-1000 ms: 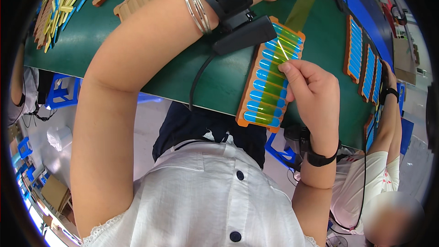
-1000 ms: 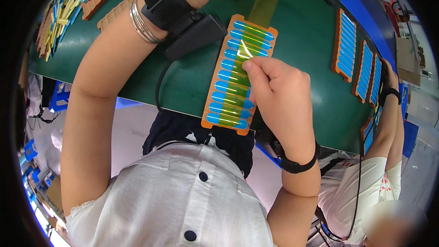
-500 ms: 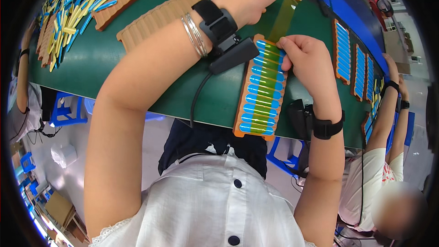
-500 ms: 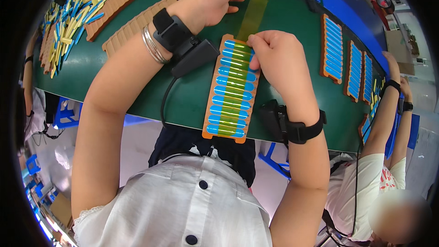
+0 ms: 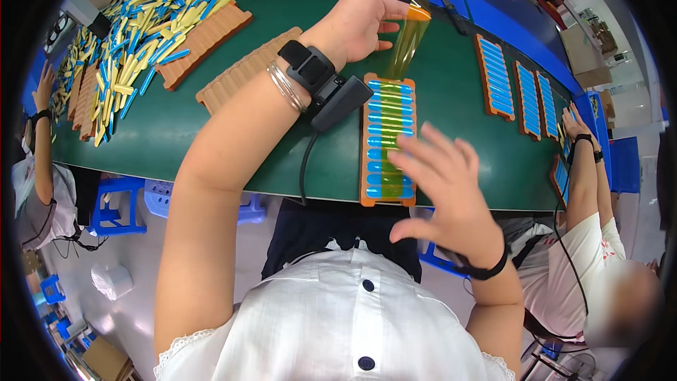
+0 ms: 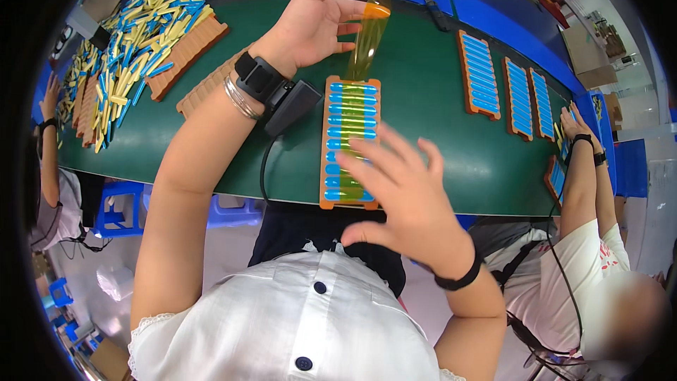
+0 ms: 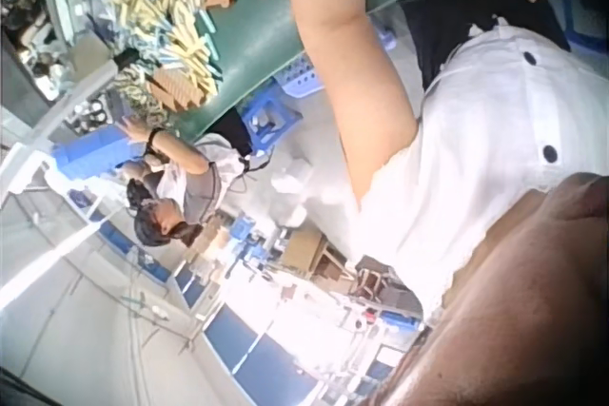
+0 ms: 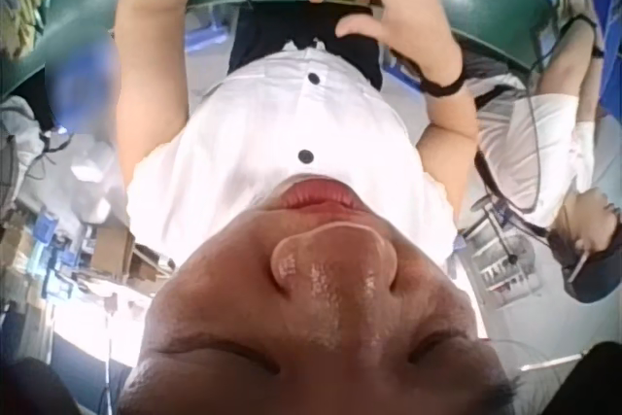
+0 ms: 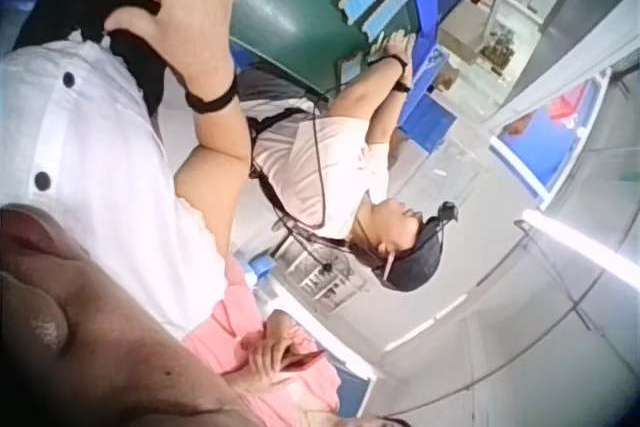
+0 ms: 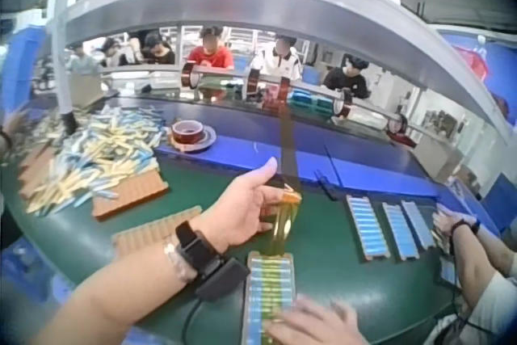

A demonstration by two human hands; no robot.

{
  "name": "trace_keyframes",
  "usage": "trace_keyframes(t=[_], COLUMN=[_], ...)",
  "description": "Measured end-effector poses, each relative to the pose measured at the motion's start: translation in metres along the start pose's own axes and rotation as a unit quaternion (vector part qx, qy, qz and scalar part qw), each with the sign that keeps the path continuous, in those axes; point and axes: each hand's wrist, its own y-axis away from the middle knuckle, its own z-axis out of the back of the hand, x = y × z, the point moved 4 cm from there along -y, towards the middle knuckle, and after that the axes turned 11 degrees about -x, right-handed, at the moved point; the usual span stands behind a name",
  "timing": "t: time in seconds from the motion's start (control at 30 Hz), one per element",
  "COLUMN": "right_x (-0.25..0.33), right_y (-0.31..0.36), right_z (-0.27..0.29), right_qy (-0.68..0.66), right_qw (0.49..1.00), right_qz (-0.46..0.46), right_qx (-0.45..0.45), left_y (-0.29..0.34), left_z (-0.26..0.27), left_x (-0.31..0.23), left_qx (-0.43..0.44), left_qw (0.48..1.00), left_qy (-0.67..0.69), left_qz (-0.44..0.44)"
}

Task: The recorder is assembling small colored strips into a base and applying tape over them at a factory workbench.

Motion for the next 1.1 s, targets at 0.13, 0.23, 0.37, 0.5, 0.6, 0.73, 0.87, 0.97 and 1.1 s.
trace_keyframes(t=[0.13, 0.23, 0.37, 0.5, 0.6, 0.73, 0.87, 0.97, 1.1], right_x=[-0.006, -0.007, -0.004, -0.033, -0.069, -0.089, -0.085, -0.074, -0.066], right_y=[0.045, 0.049, 0.044, 0.04, -0.006, -0.084, -0.1, -0.092, -0.073], right_z=[-0.038, -0.044, -0.031, -0.013, 0.019, 0.032, 0.049, 0.056, 0.061], right_qy=[-0.072, -0.102, -0.116, -0.219, -0.23, -0.312, -0.447, -0.466, -0.582], right_qw=[0.993, 0.979, 0.976, 0.949, 0.879, 0.881, 0.837, 0.826, 0.76], right_qz=[-0.038, -0.074, -0.055, -0.113, -0.194, -0.142, -0.225, -0.251, -0.269], right_qx=[-0.08, -0.157, -0.176, -0.194, -0.369, -0.326, -0.223, -0.195, -0.107], left_y=[0.016, 0.019, 0.024, 0.05, 0.053, 0.053, 0.053, 0.057, 0.056], left_z=[-0.024, -0.019, -0.023, -0.043, -0.055, -0.062, -0.072, -0.071, -0.061], left_x=[-0.01, -0.023, -0.059, -0.071, -0.071, -0.075, -0.084, -0.09, -0.08], left_qx=[0.082, 0.023, 0.182, 0.346, 0.245, 0.227, 0.234, 0.205, 0.077], left_qw=[0.991, 0.996, 0.974, 0.911, 0.965, 0.966, 0.959, 0.965, 0.986], left_qy=[0.073, 0.062, 0.129, 0.218, 0.097, 0.126, 0.163, 0.164, 0.148], left_qz=[0.075, 0.061, -0.033, 0.046, 0.013, 0.011, 0.005, -0.025, -0.012])
